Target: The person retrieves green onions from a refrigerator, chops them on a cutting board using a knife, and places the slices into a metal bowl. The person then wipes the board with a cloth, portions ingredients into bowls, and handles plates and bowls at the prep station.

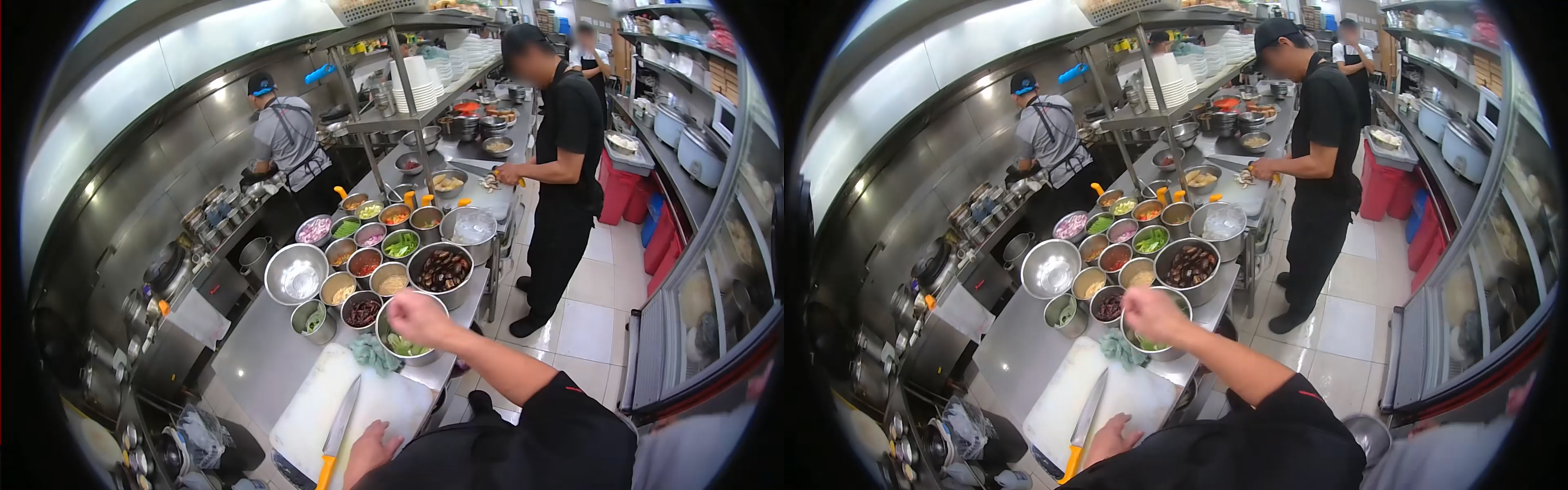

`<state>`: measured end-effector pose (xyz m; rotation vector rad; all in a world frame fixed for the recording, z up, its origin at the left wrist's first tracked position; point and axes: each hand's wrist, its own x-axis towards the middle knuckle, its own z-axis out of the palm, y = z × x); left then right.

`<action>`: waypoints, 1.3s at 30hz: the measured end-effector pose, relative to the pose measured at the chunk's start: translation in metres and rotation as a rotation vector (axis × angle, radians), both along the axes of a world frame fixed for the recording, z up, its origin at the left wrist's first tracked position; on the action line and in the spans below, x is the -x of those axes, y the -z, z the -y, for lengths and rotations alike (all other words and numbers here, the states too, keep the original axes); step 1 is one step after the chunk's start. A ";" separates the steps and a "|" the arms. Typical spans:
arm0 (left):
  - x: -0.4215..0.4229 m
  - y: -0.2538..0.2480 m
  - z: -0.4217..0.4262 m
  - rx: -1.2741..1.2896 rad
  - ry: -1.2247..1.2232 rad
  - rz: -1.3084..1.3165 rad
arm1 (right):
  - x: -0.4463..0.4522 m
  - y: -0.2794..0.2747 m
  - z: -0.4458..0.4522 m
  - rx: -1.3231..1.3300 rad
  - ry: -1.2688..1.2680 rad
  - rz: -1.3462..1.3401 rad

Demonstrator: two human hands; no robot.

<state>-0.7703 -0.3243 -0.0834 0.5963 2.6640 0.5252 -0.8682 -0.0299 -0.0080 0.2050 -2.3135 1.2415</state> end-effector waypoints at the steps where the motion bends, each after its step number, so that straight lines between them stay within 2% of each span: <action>1: 0.002 0.015 -0.001 0.036 0.048 0.016 | -0.012 -0.001 -0.015 0.049 0.106 -0.015; 2: 0.003 0.021 -0.001 0.074 0.098 0.031 | -0.023 -0.001 -0.029 0.075 0.188 -0.019; 5: 0.004 -0.016 -0.007 0.095 0.065 0.177 | -0.050 0.001 -0.050 0.154 0.346 -0.115; 9: 0.011 -0.001 -0.001 0.117 0.112 0.194 | -0.077 -0.003 -0.045 0.273 0.382 -0.093; 10: 0.010 0.003 0.000 0.111 0.141 0.163 | -0.082 0.001 -0.042 0.372 0.366 -0.008; 13: 0.014 0.014 -0.003 0.153 0.213 0.116 | -0.095 0.018 -0.039 0.376 0.384 0.084; 15: 0.017 0.039 -0.006 0.194 0.250 0.068 | -0.108 0.014 -0.038 0.337 0.437 0.118; 16: 0.019 0.056 -0.005 0.213 0.244 0.038 | -0.110 0.020 -0.043 0.248 0.450 0.008; 17: 0.017 0.052 -0.011 0.218 0.211 0.057 | -0.114 0.025 -0.045 0.254 0.482 0.052; 20: 0.006 0.050 -0.017 0.183 0.141 0.021 | -0.123 0.020 -0.049 0.128 0.428 -0.247; 22: -0.003 0.053 -0.019 0.177 0.083 0.007 | -0.134 0.026 -0.058 0.006 0.424 -0.263; 23: -0.007 0.045 -0.022 0.185 0.061 0.022 | -0.142 0.025 -0.056 0.062 0.419 -0.195; 25: -0.008 0.039 -0.027 0.204 0.035 0.039 | -0.154 0.042 -0.068 -0.001 0.403 -0.107; 28: -0.012 0.034 -0.036 0.240 0.007 0.073 | -0.175 0.107 -0.108 -0.116 0.379 0.187; 30: -0.010 0.029 -0.046 0.251 -0.013 0.097 | -0.210 0.149 -0.132 -0.424 0.288 0.351; 31: -0.009 0.025 -0.047 0.256 -0.042 0.097 | -0.235 0.180 -0.147 -0.301 0.257 0.546; 32: -0.009 0.022 -0.050 0.259 -0.068 0.098 | -0.259 0.232 -0.178 -0.336 0.234 0.712; 33: -0.010 0.021 -0.056 0.259 -0.118 0.101 | -0.282 0.259 -0.201 -0.204 0.087 0.910; 34: -0.012 0.021 -0.060 0.253 -0.173 0.110 | -0.330 0.360 -0.244 -0.491 0.188 0.731; 37: -0.014 0.014 -0.069 0.218 -0.288 0.174 | -0.376 0.391 -0.278 -0.439 0.141 1.176; 39: -0.004 0.038 -0.041 0.022 -0.580 0.085 | -0.378 0.386 -0.277 -0.380 0.155 1.275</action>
